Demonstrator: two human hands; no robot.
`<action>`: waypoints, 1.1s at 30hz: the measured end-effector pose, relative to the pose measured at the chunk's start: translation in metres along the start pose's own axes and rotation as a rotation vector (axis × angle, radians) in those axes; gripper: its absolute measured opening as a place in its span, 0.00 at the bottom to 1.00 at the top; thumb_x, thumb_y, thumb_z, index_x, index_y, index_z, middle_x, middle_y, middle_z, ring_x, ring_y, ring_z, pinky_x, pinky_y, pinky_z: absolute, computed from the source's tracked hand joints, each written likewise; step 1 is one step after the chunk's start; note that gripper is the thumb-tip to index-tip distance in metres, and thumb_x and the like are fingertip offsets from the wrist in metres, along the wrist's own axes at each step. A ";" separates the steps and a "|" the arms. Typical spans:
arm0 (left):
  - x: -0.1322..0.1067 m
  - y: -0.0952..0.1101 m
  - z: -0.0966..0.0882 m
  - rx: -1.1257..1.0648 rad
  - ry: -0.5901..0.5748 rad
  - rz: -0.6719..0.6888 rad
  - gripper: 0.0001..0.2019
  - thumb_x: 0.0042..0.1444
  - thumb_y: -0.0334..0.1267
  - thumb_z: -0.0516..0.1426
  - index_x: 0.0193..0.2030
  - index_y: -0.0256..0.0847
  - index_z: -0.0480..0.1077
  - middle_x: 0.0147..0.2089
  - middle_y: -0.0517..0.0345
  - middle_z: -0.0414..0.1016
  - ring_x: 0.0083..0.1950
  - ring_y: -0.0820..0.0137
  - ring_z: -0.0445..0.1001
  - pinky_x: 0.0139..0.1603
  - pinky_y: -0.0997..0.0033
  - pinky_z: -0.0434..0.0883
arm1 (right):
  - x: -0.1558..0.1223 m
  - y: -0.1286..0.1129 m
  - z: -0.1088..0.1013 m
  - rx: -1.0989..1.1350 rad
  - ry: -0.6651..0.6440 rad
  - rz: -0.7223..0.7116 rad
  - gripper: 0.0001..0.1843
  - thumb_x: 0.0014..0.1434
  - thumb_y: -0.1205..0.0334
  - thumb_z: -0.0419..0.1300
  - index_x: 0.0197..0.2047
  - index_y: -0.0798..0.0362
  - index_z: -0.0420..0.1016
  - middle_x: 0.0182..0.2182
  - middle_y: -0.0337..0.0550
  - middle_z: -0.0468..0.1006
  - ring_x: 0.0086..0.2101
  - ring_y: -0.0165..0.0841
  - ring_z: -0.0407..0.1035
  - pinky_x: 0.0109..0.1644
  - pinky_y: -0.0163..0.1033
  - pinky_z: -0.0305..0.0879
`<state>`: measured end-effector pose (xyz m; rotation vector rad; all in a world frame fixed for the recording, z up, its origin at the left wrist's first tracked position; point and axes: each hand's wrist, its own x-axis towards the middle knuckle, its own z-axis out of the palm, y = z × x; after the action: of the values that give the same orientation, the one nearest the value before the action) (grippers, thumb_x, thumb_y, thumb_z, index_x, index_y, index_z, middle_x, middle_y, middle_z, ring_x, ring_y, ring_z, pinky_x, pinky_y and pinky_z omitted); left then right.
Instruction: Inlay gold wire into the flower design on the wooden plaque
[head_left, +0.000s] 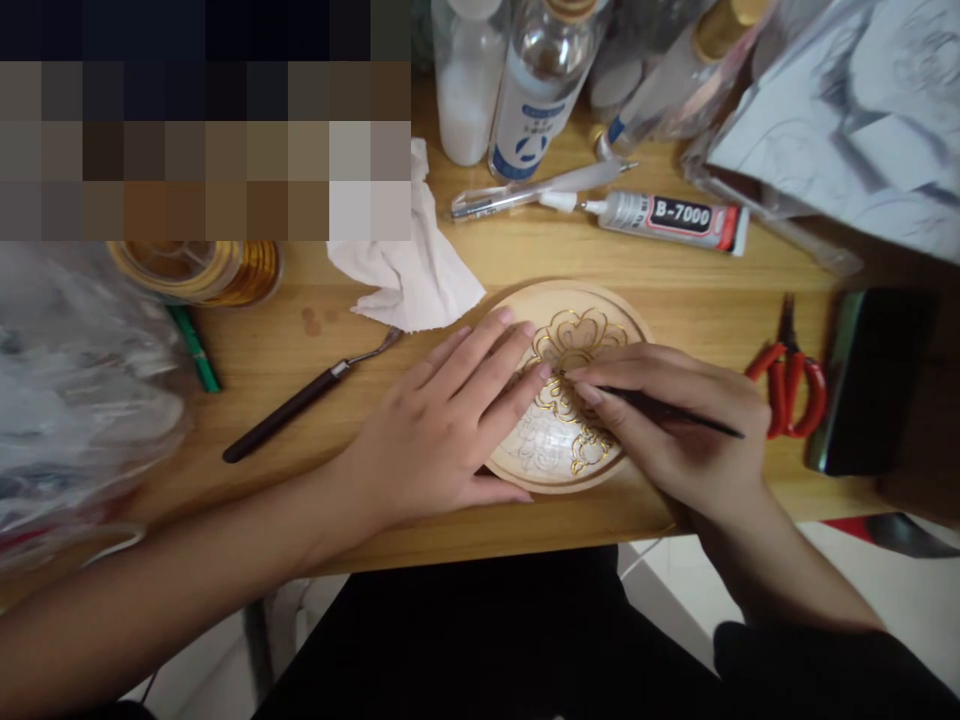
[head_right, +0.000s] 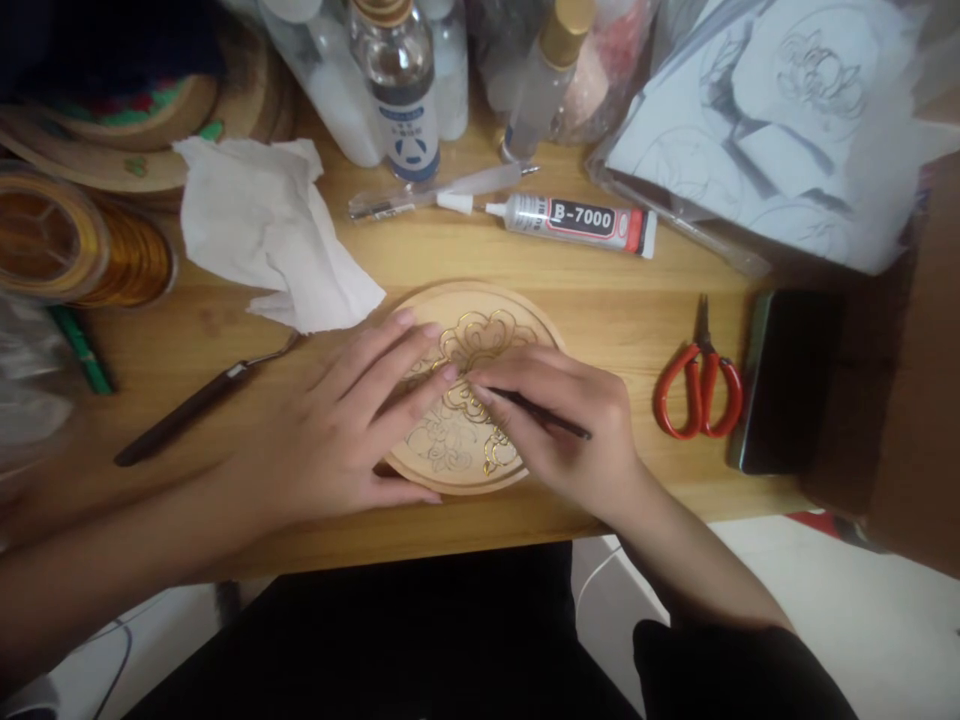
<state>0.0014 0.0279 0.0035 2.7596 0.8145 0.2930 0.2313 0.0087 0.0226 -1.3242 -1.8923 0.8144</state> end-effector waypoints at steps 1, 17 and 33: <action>0.000 0.000 0.000 0.002 0.003 0.000 0.45 0.56 0.66 0.57 0.67 0.28 0.62 0.71 0.32 0.58 0.73 0.45 0.54 0.70 0.46 0.60 | 0.000 0.000 0.000 -0.001 -0.003 0.003 0.14 0.56 0.74 0.65 0.43 0.48 0.79 0.36 0.37 0.83 0.36 0.28 0.77 0.40 0.35 0.74; 0.001 0.003 -0.004 0.101 0.015 0.018 0.49 0.50 0.71 0.58 0.65 0.27 0.64 0.69 0.31 0.62 0.72 0.42 0.56 0.69 0.44 0.58 | 0.006 -0.001 0.002 0.054 0.026 0.006 0.08 0.58 0.72 0.64 0.38 0.51 0.80 0.33 0.41 0.83 0.34 0.31 0.77 0.37 0.36 0.74; -0.001 -0.003 -0.003 -0.024 -0.002 0.007 0.45 0.59 0.69 0.50 0.68 0.30 0.60 0.70 0.32 0.59 0.73 0.43 0.53 0.69 0.43 0.57 | 0.005 0.001 -0.001 0.073 -0.002 0.023 0.10 0.57 0.73 0.65 0.41 0.50 0.79 0.34 0.39 0.82 0.35 0.29 0.77 0.38 0.36 0.75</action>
<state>-0.0017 0.0305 0.0051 2.7411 0.7955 0.2995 0.2310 0.0143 0.0229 -1.3030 -1.8350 0.8883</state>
